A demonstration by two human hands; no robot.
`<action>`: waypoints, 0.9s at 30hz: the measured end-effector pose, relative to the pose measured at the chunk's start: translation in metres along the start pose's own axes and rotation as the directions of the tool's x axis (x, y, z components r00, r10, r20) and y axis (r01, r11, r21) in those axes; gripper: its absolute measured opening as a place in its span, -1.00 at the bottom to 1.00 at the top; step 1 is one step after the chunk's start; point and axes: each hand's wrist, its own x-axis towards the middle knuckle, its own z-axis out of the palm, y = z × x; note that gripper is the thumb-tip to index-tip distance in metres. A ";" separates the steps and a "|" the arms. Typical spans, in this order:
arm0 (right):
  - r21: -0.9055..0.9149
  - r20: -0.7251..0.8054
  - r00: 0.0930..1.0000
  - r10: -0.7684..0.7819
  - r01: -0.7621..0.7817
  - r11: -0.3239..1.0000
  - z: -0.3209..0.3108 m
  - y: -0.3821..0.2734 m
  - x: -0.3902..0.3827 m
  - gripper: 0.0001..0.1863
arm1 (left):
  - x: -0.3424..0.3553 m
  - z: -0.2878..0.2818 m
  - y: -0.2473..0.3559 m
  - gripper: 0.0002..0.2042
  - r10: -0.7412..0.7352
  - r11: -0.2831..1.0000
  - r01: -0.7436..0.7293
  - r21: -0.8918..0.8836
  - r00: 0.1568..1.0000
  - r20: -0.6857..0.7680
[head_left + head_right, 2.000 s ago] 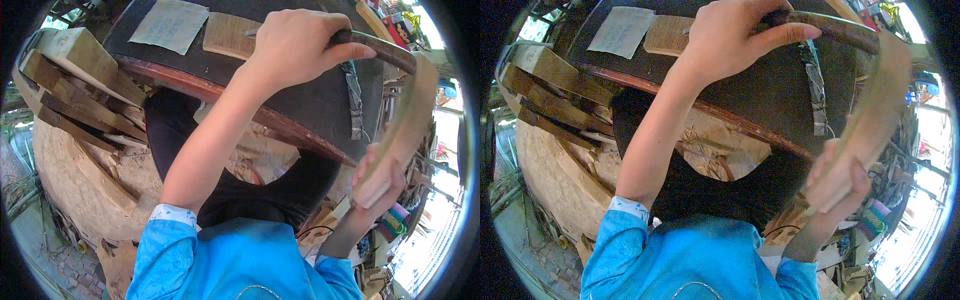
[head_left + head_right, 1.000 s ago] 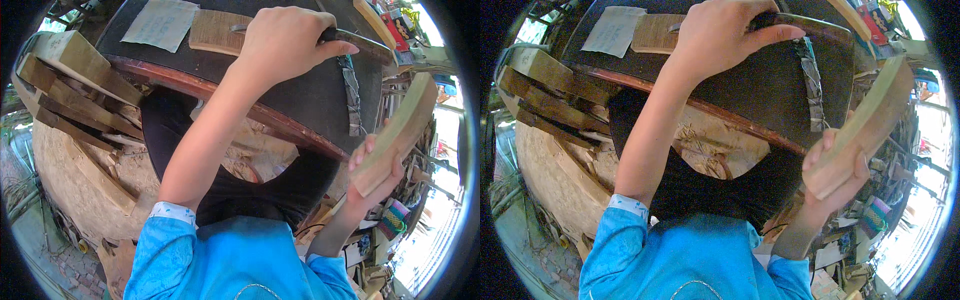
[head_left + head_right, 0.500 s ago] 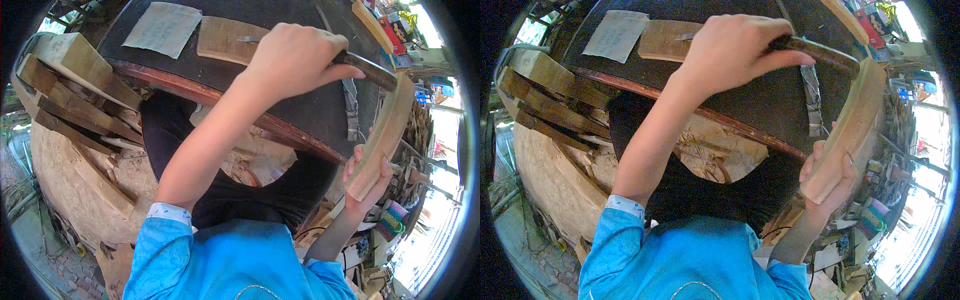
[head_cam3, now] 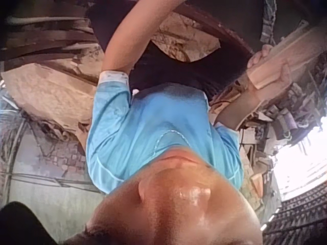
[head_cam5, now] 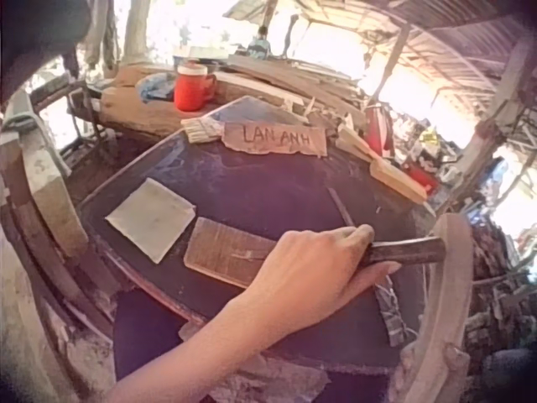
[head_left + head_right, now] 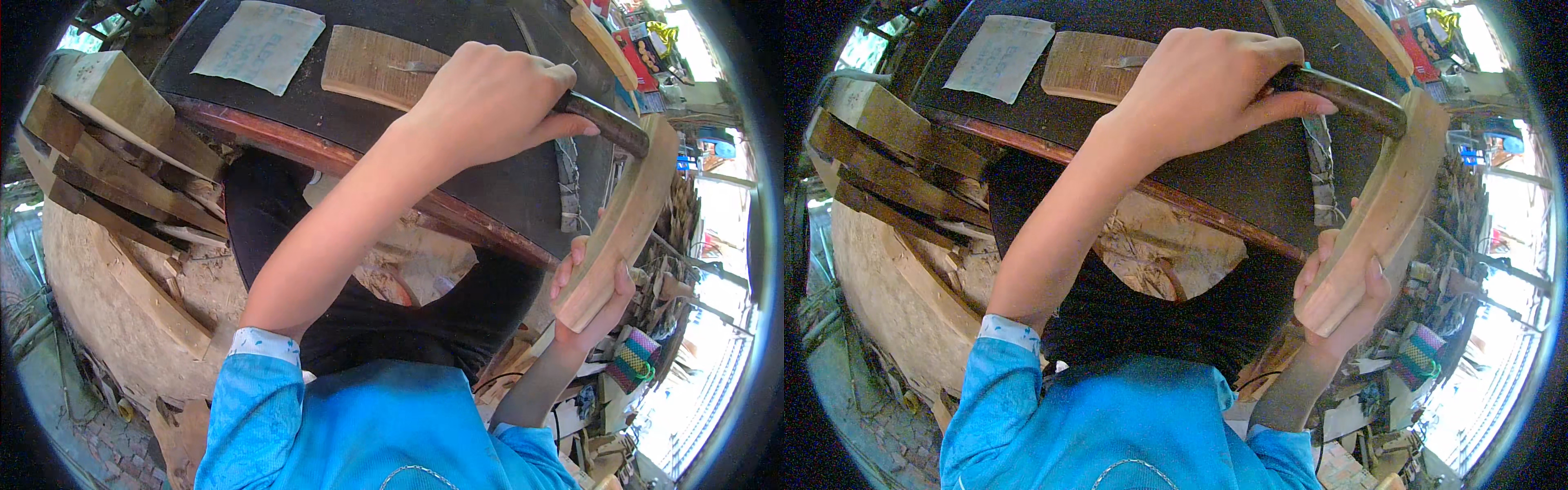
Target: Brush away sawdust, mark a piece of wood with a pen, and carve/cut it using small woodworking hand tools.
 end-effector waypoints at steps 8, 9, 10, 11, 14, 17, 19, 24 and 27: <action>0.010 0.057 0.998 -0.025 0.024 1.000 0.001 0.001 -0.003 -0.15 | 0.002 -0.002 0.000 -0.40 -0.020 0.999 0.020 -0.028 1.000 0.012; 0.009 0.057 0.998 -0.025 0.024 1.000 0.000 0.000 -0.004 -0.15 | 0.002 -0.001 0.000 -0.40 -0.024 0.999 0.024 -0.031 1.000 0.011; 0.003 0.056 0.998 -0.024 0.024 1.000 -0.001 0.000 -0.004 -0.14 | 0.002 -0.001 0.000 -0.40 -0.027 0.999 0.028 -0.033 1.000 0.011; -0.002 0.055 0.998 -0.023 0.023 1.000 -0.001 0.000 -0.004 -0.13 | 0.002 -0.001 0.000 -0.40 -0.028 0.999 0.028 -0.034 1.000 0.011; 0.003 0.062 0.998 -0.025 0.025 1.000 -0.001 -0.002 -0.005 -0.12 | 0.002 -0.004 0.000 -0.39 -0.051 0.997 0.052 -0.055 0.998 0.027; 0.048 0.115 0.993 -0.001 -0.004 0.999 -0.020 -0.016 -0.002 -0.06 | 0.003 -0.009 0.000 -0.38 -0.048 0.995 0.046 -0.094 0.999 -0.018; 0.048 0.055 0.995 -0.079 0.076 0.996 -0.039 -0.042 -0.003 -0.10 | 0.004 -0.016 0.004 -0.41 -0.111 0.992 0.113 -0.059 0.993 0.032; 0.082 0.419 0.797 -0.436 0.445 0.892 -0.067 -0.102 0.011 -0.21 | 0.004 -0.004 0.003 -0.39 -0.097 0.985 0.078 -0.152 0.988 -0.124; -0.278 -0.454 0.680 -0.576 0.505 0.817 -0.051 -0.079 0.007 -0.30 | 0.005 -0.009 0.007 -0.40 -0.130 0.975 0.110 -0.191 0.987 -0.098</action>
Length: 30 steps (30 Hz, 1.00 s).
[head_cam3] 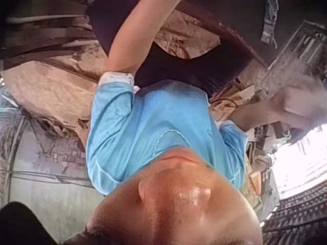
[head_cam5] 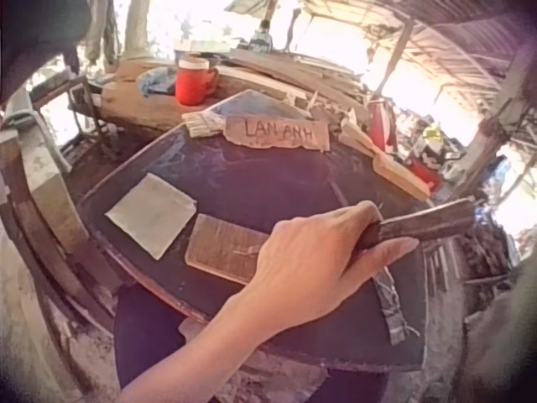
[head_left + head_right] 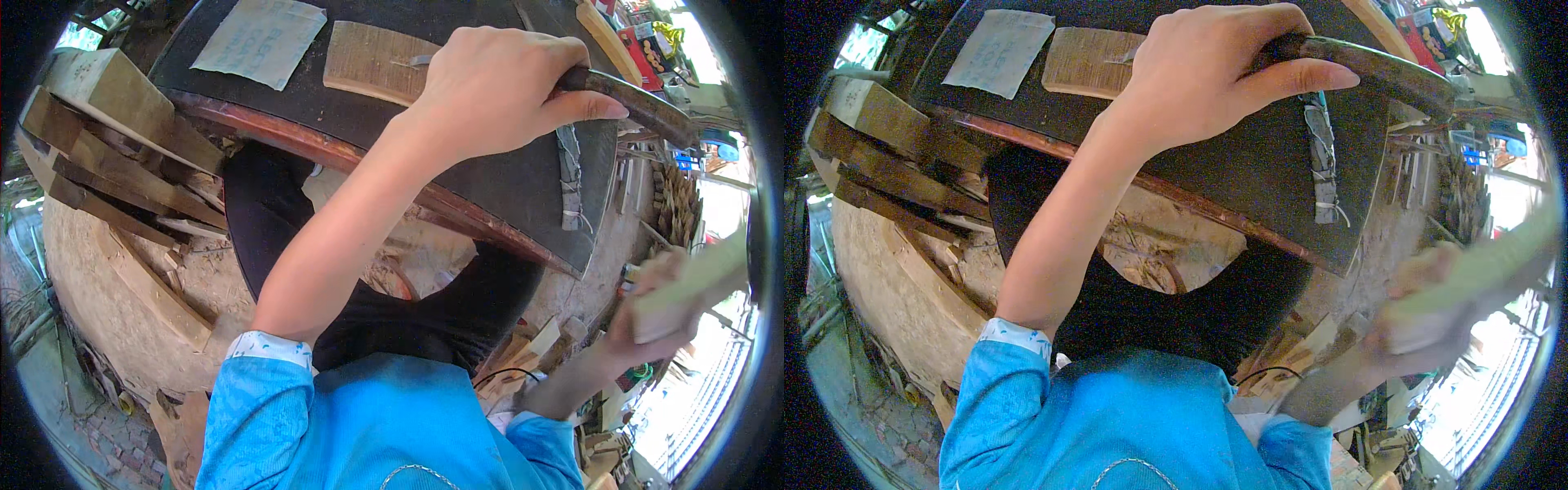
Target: Brush away sawdust, mark a piece of wood with a pen, and carve/cut it using small woodworking hand tools.
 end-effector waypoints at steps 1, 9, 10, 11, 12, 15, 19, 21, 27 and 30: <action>0.014 0.013 1.000 0.013 -0.014 1.000 -0.015 0.013 0.004 -0.30 | -0.002 -0.007 -0.002 -0.40 -0.034 0.999 0.034 0.014 0.999 0.012; 0.198 0.706 0.708 0.029 -0.236 0.951 0.002 -0.030 0.008 -0.27 | -0.001 -0.006 -0.004 -0.40 -0.042 0.999 0.042 -0.002 0.999 -0.009; 0.110 0.719 0.685 0.119 -0.281 0.953 0.001 -0.028 0.007 -0.26 | 0.000 -0.007 -0.006 -0.41 -0.013 1.000 0.013 0.005 0.999 -0.042; 0.022 0.724 0.658 0.208 -0.323 0.946 -0.001 -0.025 0.006 -0.25 | 0.000 -0.006 -0.007 -0.41 -0.005 1.000 0.005 0.005 0.999 -0.044; -0.067 0.720 0.627 0.296 -0.362 0.930 -0.004 -0.022 0.004 -0.24 | -0.001 -0.006 -0.008 -0.41 -0.017 1.000 0.017 0.000 0.999 -0.037; -0.332 0.661 0.503 0.557 -0.469 0.818 -0.008 -0.011 -0.002 -0.21 | 0.001 -0.010 -0.008 -0.41 -0.030 0.999 0.030 -0.015 0.999 -0.029; 0.303 0.661 0.743 0.109 -0.397 0.866 0.024 -0.013 -0.017 -0.16 | 0.001 -0.011 -0.003 -0.41 -0.068 0.998 0.069 -0.015 0.997 0.048; 0.350 0.699 0.706 0.114 -0.477 0.806 0.022 -0.001 -0.028 -0.15 | 0.000 -0.009 -0.005 -0.41 -0.047 0.998 0.048 -0.030 0.999 0.021; -0.004 0.576 0.796 0.186 -0.225 0.974 0.014 -0.032 -0.038 -0.17 | -0.001 -0.012 -0.008 -0.39 -0.043 0.999 0.043 -0.006 0.999 -0.016; 0.260 0.569 0.810 0.142 -0.341 0.904 0.025 -0.008 -0.043 -0.15 | -0.001 -0.010 -0.008 -0.39 -0.030 0.999 0.029 -0.040 0.999 -0.031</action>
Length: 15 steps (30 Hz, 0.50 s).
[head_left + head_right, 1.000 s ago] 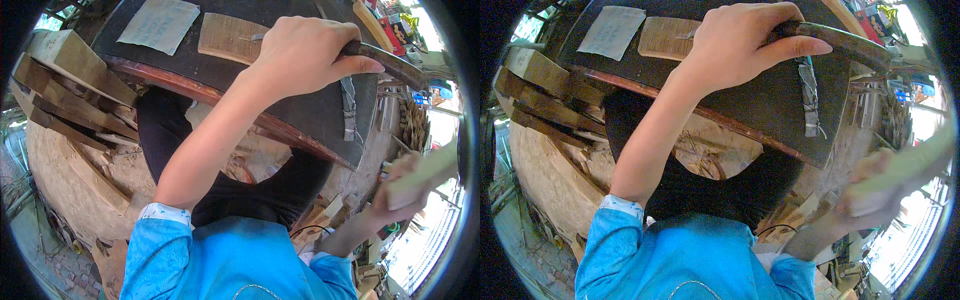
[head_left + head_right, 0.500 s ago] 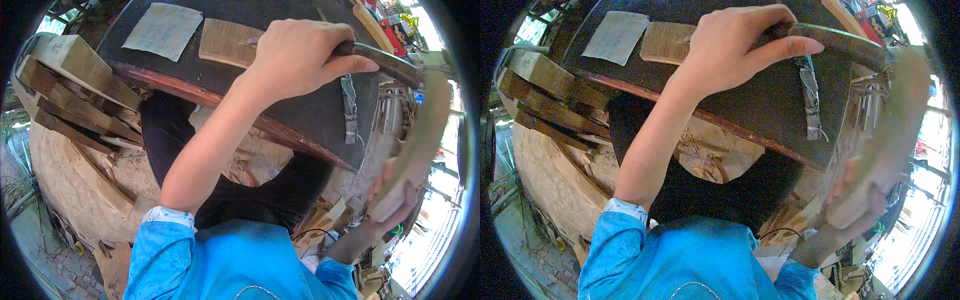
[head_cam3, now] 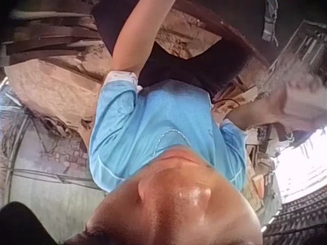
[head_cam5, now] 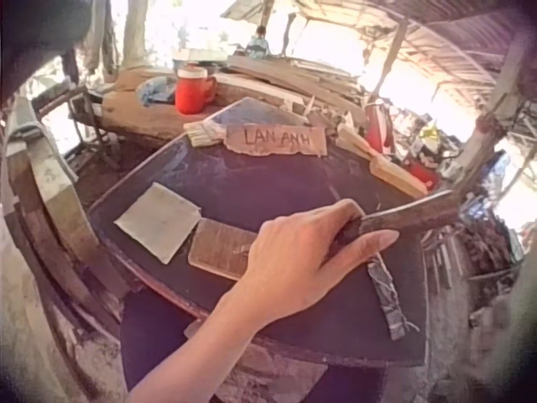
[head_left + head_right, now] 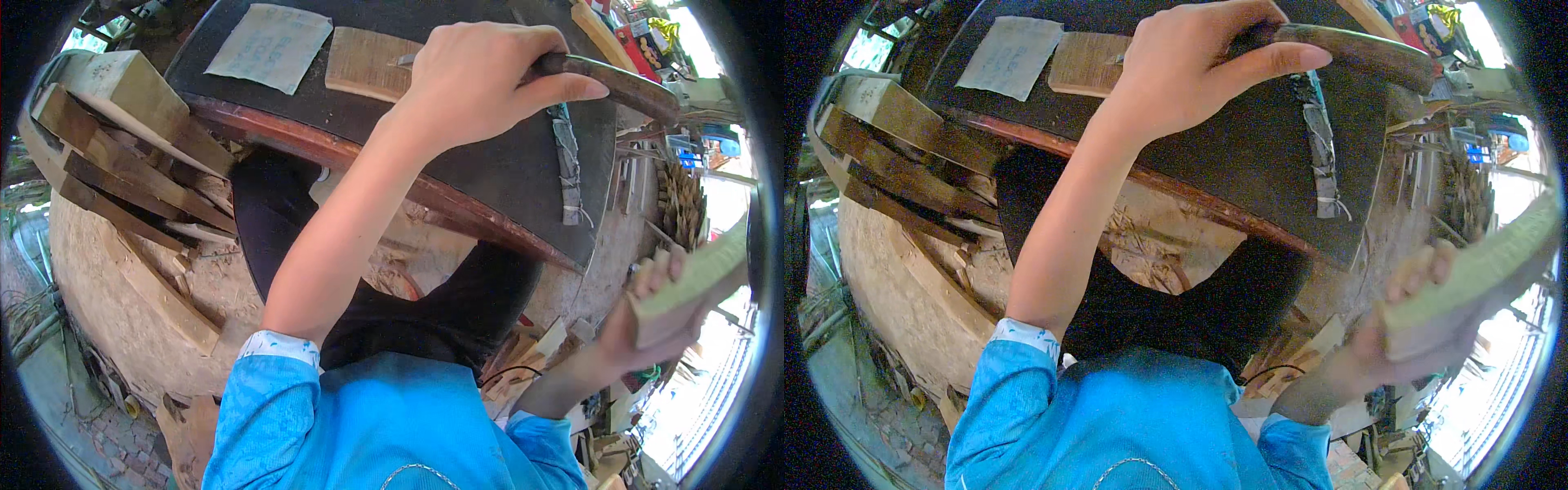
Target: Brush away sawdust, mark a piece of wood with a pen, and carve/cut it using small woodworking hand tools.
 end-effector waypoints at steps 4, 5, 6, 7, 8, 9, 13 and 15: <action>0.211 0.185 0.865 0.466 -0.498 0.841 0.001 -0.002 -0.009 -0.10 | -0.002 -0.007 -0.002 -0.39 -0.046 0.998 0.045 0.047 0.998 0.031; -0.034 0.197 0.825 0.530 -0.535 0.844 -0.001 -0.009 -0.011 -0.10 | -0.001 -0.006 -0.002 -0.39 -0.046 0.998 0.045 0.043 0.999 0.027; -0.039 0.195 0.825 0.530 -0.534 0.845 -0.004 -0.012 -0.009 -0.10 | 0.002 -0.005 -0.002 -0.39 -0.018 0.999 0.017 0.037 1.000 0.020; -0.029 0.124 0.929 0.349 -0.349 0.937 -0.003 -0.015 -0.005 -0.14 | 0.002 -0.005 -0.001 -0.39 0.005 0.999 -0.006 0.036 1.000 0.018; -0.035 0.051 0.988 0.149 -0.148 0.988 -0.001 -0.017 0.000 -0.17 | 0.001 -0.004 -0.001 -0.39 0.001 0.999 -0.002 0.035 1.000 0.020; -0.057 -0.021 0.998 -0.061 0.059 0.997 0.000 -0.016 0.006 -0.18 | 0.000 -0.003 -0.001 -0.40 -0.004 0.999 0.004 0.034 1.000 0.020; -0.379 -0.096 0.918 0.384 -0.391 0.839 0.014 0.028 -0.018 -0.03 | -0.004 -0.009 -0.005 -0.46 -0.028 0.997 0.025 0.080 0.999 0.037; -0.291 -0.108 0.888 0.448 -0.459 0.840 0.008 0.027 -0.015 0.10 | -0.001 -0.010 -0.006 -0.46 -0.024 0.996 0.020 0.084 0.998 0.054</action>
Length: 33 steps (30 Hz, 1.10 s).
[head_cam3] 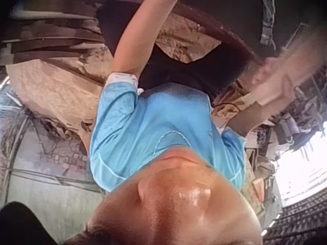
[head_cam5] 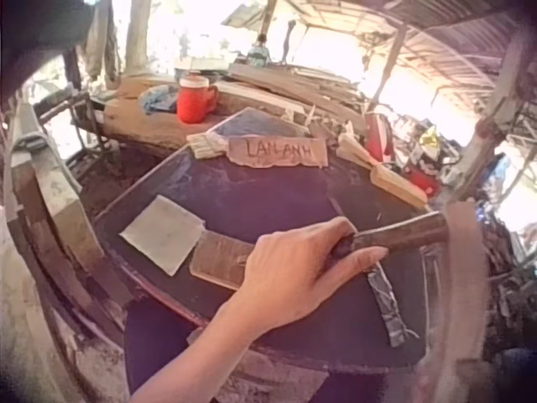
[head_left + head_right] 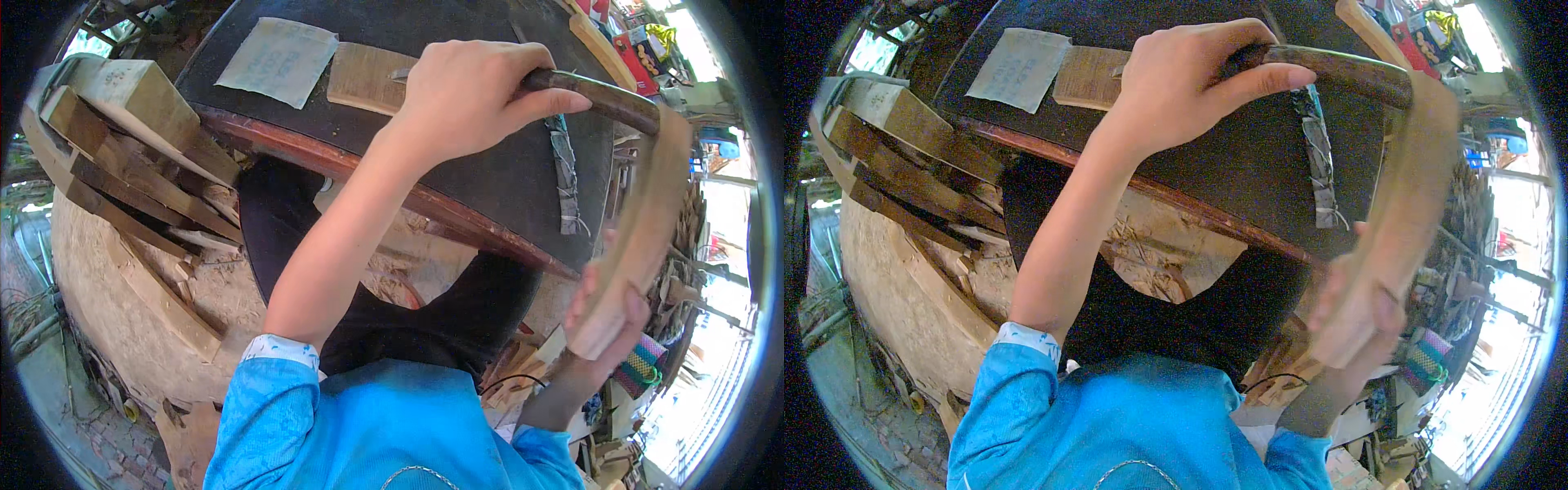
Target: Brush away sawdust, mark a piece of wood with a pen, and carve/cut it using small woodworking hand tools.
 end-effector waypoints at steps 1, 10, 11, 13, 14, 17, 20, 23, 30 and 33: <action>0.075 -0.025 0.993 -0.114 0.116 0.990 -0.018 -0.008 0.004 0.07 | -0.001 -0.003 -0.002 -0.47 -0.008 1.000 0.008 0.009 1.000 0.010; 0.165 0.137 0.990 -0.018 -0.005 0.986 -0.006 0.003 -0.004 -0.14 | -0.003 0.000 -0.002 -0.44 -0.005 0.997 0.004 0.071 1.000 0.025; 0.114 0.081 0.993 -0.091 0.081 0.990 -0.008 0.001 -0.007 -0.14 | -0.003 0.001 -0.002 -0.44 -0.010 0.997 0.009 0.071 1.000 0.022; 0.111 0.008 0.985 -0.170 0.168 0.979 -0.006 -0.004 0.000 -0.14 | -0.001 0.004 -0.001 -0.43 0.051 0.995 -0.051 0.085 0.999 0.007; 0.106 -0.068 0.966 -0.251 0.257 0.960 -0.005 -0.006 0.003 -0.14 | -0.001 0.005 -0.002 -0.43 0.049 0.995 -0.049 0.084 0.999 0.005; 0.185 -0.083 0.972 -0.221 0.233 0.955 -0.009 -0.005 0.008 -0.12 | -0.004 0.008 -0.004 -0.43 0.092 0.989 -0.094 0.114 0.995 0.026; 0.292 -0.042 0.974 -0.221 0.223 0.930 -0.003 0.005 0.013 -0.15 | -0.005 0.011 -0.004 -0.42 0.085 0.991 -0.089 0.095 0.995 0.048; 0.178 0.176 0.981 -0.083 0.052 0.983 -0.002 0.014 0.015 -0.14 | -0.004 0.009 -0.005 -0.42 0.115 0.988 -0.113 0.109 0.993 -0.017; 0.322 -0.104 0.984 -0.147 0.173 0.931 -0.004 0.008 0.023 -0.04 | -0.005 0.010 -0.005 -0.45 0.065 0.983 -0.066 0.171 0.998 0.011; 0.126 0.107 0.994 -0.007 -0.006 0.992 -0.014 0.013 0.024 -0.07 | -0.004 0.009 -0.007 -0.45 0.050 0.982 -0.050 0.184 0.999 0.008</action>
